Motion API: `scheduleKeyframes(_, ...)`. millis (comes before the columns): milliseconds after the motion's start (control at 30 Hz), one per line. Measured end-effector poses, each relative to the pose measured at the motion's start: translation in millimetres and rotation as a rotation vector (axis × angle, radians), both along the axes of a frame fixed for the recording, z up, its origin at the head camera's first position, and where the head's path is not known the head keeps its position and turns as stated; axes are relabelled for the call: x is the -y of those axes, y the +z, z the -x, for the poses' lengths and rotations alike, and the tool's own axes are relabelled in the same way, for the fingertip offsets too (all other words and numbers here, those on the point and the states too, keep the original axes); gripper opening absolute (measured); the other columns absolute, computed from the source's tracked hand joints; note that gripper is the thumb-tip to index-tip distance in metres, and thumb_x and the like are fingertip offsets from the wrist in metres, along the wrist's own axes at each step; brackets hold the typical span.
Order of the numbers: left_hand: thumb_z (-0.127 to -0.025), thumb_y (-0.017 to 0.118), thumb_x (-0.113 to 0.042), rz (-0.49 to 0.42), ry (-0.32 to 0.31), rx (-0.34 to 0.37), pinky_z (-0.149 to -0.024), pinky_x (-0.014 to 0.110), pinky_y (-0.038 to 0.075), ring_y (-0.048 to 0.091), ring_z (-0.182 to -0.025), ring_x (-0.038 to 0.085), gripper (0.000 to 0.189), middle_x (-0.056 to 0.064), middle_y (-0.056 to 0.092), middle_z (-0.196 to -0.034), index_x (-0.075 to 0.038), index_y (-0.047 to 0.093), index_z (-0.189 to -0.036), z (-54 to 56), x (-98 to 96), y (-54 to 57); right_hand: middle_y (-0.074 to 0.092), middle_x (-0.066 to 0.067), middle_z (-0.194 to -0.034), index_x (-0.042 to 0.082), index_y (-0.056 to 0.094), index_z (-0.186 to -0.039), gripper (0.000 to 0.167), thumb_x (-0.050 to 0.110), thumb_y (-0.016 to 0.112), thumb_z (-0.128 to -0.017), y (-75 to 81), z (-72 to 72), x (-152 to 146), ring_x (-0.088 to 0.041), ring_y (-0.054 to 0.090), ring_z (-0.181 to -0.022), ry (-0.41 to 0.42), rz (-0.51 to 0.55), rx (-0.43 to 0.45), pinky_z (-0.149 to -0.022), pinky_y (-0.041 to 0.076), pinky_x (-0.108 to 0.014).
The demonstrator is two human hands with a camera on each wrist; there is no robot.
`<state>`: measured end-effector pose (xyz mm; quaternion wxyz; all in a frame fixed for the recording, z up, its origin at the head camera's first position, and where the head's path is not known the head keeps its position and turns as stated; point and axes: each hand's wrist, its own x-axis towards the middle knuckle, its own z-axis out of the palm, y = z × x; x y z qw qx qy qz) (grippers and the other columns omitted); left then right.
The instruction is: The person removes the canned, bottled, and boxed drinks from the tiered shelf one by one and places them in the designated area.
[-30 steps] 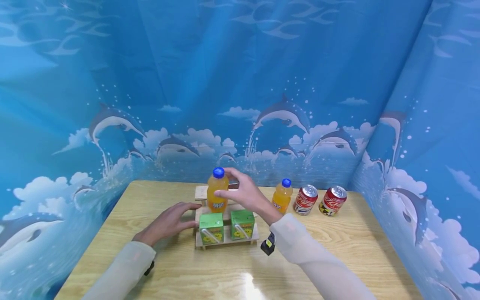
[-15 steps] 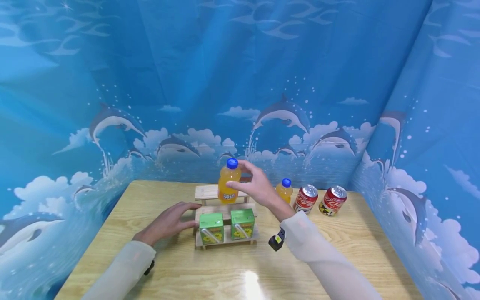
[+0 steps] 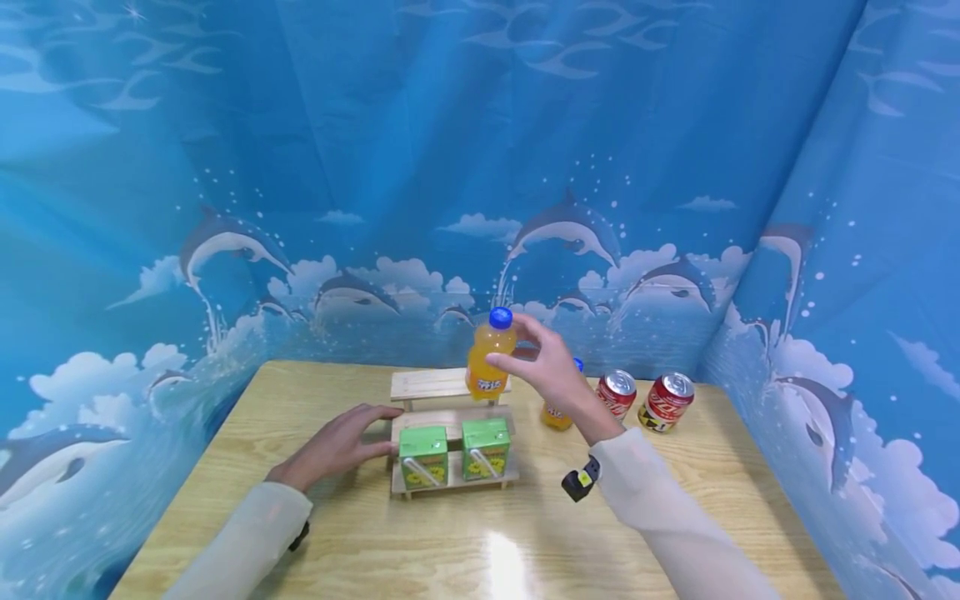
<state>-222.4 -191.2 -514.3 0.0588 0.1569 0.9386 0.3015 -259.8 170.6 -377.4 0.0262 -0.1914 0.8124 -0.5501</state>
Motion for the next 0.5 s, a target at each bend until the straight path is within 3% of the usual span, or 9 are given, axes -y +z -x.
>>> scheduleKeyframes(267,-0.095,0.079,-0.058,0.008,0.007,0.009,-0.120,0.059,0.051,0.061,-0.143,0.029,0.067,0.003,0.065,-0.154,-0.027,0.063,-0.152,0.9,-0.3,-0.4,0.062,-0.016,-0.152,0.012,0.051,-0.161,0.062,0.020,0.076,-0.105,3.2,-3.3,-22.2,-0.034,0.059,-0.142,-0.047,0.001,-0.069,-0.105,0.056,-0.017)
scheduleKeyframes(500,-0.094,0.078,-0.060,0.007,0.010,0.008,-0.120,0.060,0.051,0.060,-0.143,0.029,0.068,0.003,0.064,-0.154,-0.028,0.063,-0.152,-1.0,-1.0,0.0,0.060,-0.014,-0.154,0.014,0.050,-0.161,0.062,0.029,0.076,-0.106,5.7,-9.7,-44.5,-0.033,0.056,-0.144,-0.112,-0.036,-0.056,-0.102,0.053,-0.012)
